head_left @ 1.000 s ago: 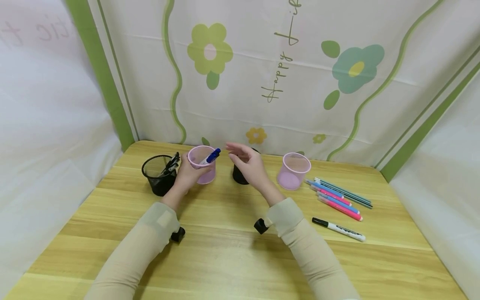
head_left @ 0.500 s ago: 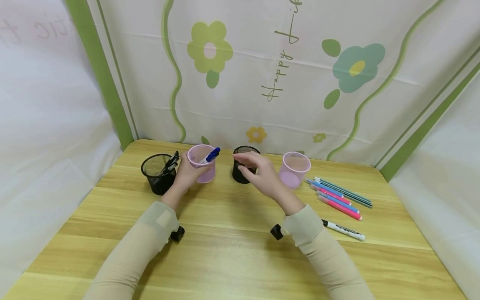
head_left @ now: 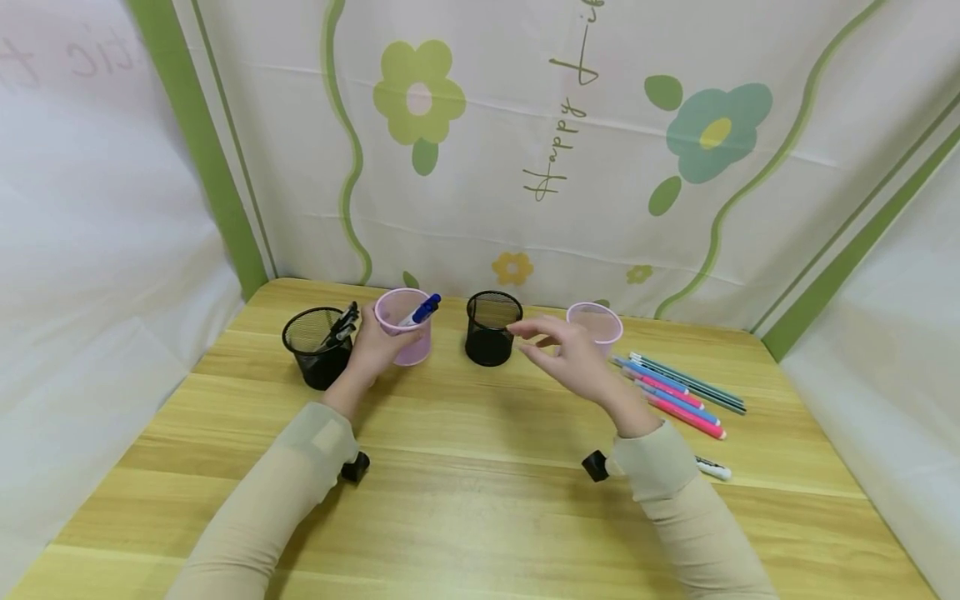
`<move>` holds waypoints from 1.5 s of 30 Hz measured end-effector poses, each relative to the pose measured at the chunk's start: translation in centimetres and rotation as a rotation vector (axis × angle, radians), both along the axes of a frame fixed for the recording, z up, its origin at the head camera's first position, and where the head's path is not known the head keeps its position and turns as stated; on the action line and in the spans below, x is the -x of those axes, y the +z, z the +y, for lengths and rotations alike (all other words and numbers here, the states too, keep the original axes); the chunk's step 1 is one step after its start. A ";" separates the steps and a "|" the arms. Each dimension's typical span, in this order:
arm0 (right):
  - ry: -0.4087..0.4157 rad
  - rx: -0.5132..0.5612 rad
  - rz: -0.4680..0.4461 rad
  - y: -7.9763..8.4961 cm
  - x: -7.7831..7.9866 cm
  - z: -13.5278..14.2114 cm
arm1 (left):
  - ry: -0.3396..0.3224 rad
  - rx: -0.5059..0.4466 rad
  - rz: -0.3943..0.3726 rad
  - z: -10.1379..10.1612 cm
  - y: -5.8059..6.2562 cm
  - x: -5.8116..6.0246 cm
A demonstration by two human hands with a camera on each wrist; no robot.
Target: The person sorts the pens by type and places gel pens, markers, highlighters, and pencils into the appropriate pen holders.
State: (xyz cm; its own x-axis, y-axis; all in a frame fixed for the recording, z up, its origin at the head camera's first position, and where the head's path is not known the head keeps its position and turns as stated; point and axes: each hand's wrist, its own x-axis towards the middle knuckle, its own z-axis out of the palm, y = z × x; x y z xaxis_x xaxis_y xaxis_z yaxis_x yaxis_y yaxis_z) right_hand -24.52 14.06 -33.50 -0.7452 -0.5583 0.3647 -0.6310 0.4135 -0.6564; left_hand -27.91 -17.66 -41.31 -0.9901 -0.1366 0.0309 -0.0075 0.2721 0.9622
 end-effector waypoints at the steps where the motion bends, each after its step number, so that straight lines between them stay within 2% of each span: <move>1: -0.005 -0.022 -0.007 0.1 0.0 0.5 | -0.001 -0.001 0.001 0.0 0.0 0.0; 13: -0.037 -0.190 -0.123 0.6 -0.6 6.5 | -0.011 0.006 -0.002 0.0 0.1 0.1; 20: -0.078 -0.270 -0.122 -0.1 -1.1 9.2 | -0.006 0.005 -0.002 -0.1 0.2 0.1; 28: -0.076 -0.348 -0.169 -0.9 -1.7 12.0 | -0.008 -0.010 -0.010 0.0 0.1 0.1; 36: -0.071 -0.448 -0.236 -2.0 -2.3 14.6 | -0.003 0.007 -0.008 -0.2 0.1 0.0; 45: -0.033 -0.463 -0.334 -3.2 -2.9 17.0 | -0.005 -0.004 -0.009 0.0 0.1 0.0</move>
